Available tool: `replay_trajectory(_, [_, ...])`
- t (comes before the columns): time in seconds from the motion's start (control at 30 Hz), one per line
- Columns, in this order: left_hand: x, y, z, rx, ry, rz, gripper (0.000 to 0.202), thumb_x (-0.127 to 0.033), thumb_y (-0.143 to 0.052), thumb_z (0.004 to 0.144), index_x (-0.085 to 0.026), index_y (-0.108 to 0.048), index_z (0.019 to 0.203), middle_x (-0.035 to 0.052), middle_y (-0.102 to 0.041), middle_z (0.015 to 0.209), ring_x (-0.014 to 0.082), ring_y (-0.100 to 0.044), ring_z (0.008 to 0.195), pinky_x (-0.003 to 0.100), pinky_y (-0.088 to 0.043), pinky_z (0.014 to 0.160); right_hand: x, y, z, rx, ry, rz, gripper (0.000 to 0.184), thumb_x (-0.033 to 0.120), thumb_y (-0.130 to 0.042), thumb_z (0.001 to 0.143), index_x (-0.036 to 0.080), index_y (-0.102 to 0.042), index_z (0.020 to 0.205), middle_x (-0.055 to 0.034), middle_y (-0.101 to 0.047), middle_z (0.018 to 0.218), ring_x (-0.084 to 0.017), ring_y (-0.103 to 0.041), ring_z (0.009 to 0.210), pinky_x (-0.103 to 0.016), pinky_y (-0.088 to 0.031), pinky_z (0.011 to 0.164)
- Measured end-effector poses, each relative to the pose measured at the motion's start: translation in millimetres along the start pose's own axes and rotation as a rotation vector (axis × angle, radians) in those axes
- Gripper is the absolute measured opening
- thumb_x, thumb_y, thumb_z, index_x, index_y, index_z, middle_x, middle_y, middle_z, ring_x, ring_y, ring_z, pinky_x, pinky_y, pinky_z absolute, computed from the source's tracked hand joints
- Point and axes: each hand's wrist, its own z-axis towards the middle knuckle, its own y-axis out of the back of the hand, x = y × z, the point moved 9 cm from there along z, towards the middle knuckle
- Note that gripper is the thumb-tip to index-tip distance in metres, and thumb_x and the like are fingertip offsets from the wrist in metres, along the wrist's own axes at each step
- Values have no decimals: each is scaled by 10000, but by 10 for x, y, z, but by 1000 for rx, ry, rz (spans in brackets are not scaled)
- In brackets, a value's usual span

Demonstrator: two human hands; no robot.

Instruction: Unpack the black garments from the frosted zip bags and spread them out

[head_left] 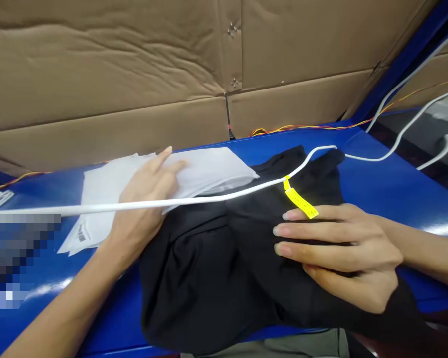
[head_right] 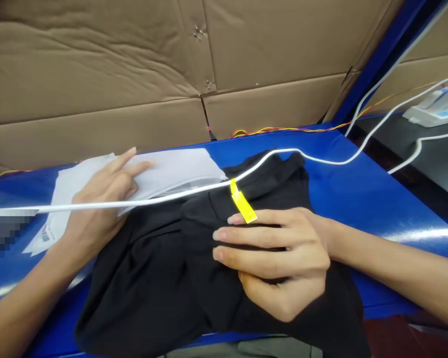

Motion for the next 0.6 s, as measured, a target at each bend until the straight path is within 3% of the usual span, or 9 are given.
replay_trajectory(0.13, [288, -4, -16, -19, 134, 33, 310, -203, -341, 1133, -193, -647, 1180, 108, -662, 1523, 362, -403, 1598, 636, -408, 1280, 66, -12, -14, 5, 66, -97, 298, 20, -671, 841, 297, -665, 729, 51, -853, 1063, -213, -803, 1114, -361, -704, 971])
replay_trajectory(0.23, [491, -184, -56, 45, 238, -18, 389, -223, -368, 1104, -212, -619, 1401, 113, -452, 1705, 411, -374, 1606, 646, -410, 1270, 21, 5, 21, 8, -4, -96, 209, 89, -623, 896, 274, -720, 903, -2, -858, 1057, -210, -814, 1079, -329, -703, 935])
replay_trajectory(0.3, [527, -320, -76, 105, 228, -49, 506, -236, -417, 1076, -269, -519, 1571, 130, -366, 1749, 439, -406, 1581, 656, -456, 1225, -65, -17, 38, 36, -119, -110, 213, 126, -585, 936, 207, -745, 1051, -53, -857, 1067, -197, -813, 1076, -292, -688, 941])
replay_trajectory(0.37, [504, -338, -80, 103, 187, -32, 559, -218, -444, 1063, -316, -494, 1611, 127, -396, 1730, 438, -436, 1559, 661, -467, 1209, -73, -44, 50, 53, -114, -181, 195, 137, -609, 945, 186, -752, 1068, -67, -855, 1080, -191, -809, 1082, -274, -684, 917])
replay_trajectory(0.5, [546, -43, -87, -27, 271, 123, 456, -191, -507, 1040, -287, -680, 1451, 104, -535, 1611, 444, -536, 1433, 696, -453, 1183, 75, -115, 16, 64, 217, -385, 82, 210, -777, 903, 277, -738, 931, -37, -855, 1090, -197, -803, 1045, -264, -668, 745])
replay_trajectory(0.6, [646, 94, -102, -43, 375, 147, 387, -183, -505, 1011, -288, -785, 1257, -4, -637, 1493, 310, -716, 1182, 537, -567, 1101, 5, -149, -15, 104, 272, -450, 114, 228, -798, 908, 291, -748, 989, -37, -852, 1105, -186, -794, 983, -258, -639, 675])
